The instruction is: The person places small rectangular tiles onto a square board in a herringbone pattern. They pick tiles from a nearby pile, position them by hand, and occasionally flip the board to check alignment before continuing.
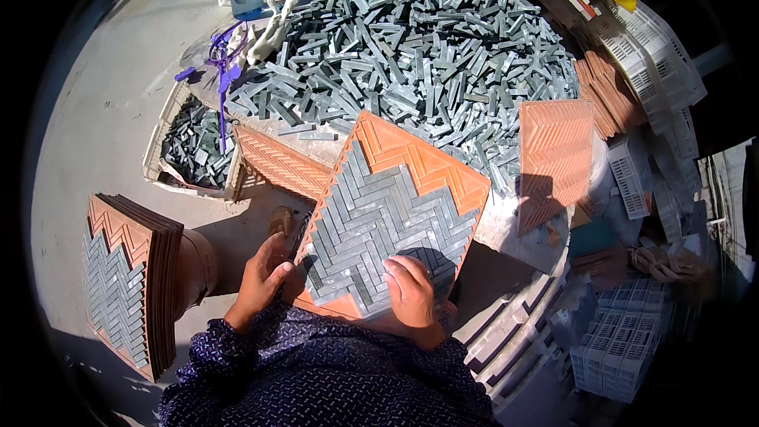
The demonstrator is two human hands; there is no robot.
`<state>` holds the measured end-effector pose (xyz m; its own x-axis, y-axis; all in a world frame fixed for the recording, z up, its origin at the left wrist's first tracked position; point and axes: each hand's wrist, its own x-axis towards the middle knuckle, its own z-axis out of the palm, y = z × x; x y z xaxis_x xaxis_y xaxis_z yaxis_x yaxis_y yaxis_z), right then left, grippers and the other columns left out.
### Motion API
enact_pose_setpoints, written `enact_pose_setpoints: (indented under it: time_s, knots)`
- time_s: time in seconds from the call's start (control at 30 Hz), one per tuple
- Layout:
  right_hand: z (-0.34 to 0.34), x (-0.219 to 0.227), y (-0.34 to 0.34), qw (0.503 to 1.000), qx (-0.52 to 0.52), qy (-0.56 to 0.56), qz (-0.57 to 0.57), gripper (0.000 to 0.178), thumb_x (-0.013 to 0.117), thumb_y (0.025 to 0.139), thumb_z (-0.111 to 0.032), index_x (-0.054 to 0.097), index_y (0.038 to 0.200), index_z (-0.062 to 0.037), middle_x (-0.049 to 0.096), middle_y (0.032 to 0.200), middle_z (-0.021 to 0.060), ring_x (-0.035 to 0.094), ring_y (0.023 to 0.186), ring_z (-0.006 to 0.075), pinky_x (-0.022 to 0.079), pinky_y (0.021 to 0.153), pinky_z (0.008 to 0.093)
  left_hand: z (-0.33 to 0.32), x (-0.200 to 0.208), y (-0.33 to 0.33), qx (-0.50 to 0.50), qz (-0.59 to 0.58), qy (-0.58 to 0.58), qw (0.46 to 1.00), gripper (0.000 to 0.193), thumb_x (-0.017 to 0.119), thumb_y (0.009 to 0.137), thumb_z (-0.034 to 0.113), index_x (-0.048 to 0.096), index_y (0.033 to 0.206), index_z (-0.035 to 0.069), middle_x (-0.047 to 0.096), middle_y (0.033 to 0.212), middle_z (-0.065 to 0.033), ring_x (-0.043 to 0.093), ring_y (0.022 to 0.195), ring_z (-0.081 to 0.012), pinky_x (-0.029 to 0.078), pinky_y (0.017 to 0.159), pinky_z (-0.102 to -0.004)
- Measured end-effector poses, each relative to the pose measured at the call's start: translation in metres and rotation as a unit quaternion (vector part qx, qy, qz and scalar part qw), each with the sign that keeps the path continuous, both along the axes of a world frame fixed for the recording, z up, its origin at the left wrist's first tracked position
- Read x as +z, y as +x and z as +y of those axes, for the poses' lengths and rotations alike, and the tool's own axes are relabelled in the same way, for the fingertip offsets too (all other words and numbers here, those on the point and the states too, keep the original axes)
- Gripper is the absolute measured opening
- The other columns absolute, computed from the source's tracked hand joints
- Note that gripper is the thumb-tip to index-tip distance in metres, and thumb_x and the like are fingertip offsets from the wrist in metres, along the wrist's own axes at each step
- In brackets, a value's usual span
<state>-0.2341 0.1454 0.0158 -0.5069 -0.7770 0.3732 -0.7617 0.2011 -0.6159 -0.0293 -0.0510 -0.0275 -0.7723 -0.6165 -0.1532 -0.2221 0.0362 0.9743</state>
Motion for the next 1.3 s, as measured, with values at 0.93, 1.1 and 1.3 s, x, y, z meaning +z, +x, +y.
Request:
enact_pose_setpoints:
  time_s: [0.93,1.1,1.3]
  knots:
    - [-0.057,0.015,-0.188,0.972,-0.092,0.217,0.019,0.012,0.064,0.071,-0.015,0.062,0.075,-0.0046,0.063,0.072,0.013,0.062,0.066,0.0308,0.046,0.062,0.0389,0.032,-0.01,-0.019,0.106,0.026,0.055,0.992,0.02,0.056,0.089,0.009,0.055,0.1,-0.006,0.061,0.09,-0.0069,0.055,0.086,-0.0104,0.044,0.079,-0.0241]
    - [-0.058,0.015,-0.188,0.977,-0.076,0.2,0.016,0.011,0.062,0.071,-0.014,0.06,0.073,-0.0034,0.061,0.072,0.014,0.061,0.068,0.0314,0.045,0.061,0.0398,0.031,-0.015,-0.017,0.108,0.02,0.034,0.993,0.019,0.057,0.089,0.011,0.056,0.099,-0.006,0.06,0.088,-0.0063,0.054,0.083,-0.0095,0.044,0.075,-0.0233]
    - [-0.052,0.008,-0.2,0.983,-0.025,0.182,-0.028,0.011,0.062,0.073,-0.012,0.059,0.076,-0.002,0.059,0.069,0.0134,0.06,0.064,0.0236,0.045,0.059,0.0342,0.031,-0.004,-0.02,0.108,0.018,0.038,0.993,0.02,0.057,0.089,0.013,0.056,0.099,-0.005,0.06,0.085,-0.006,0.053,0.081,-0.0098,0.044,0.074,-0.0237]
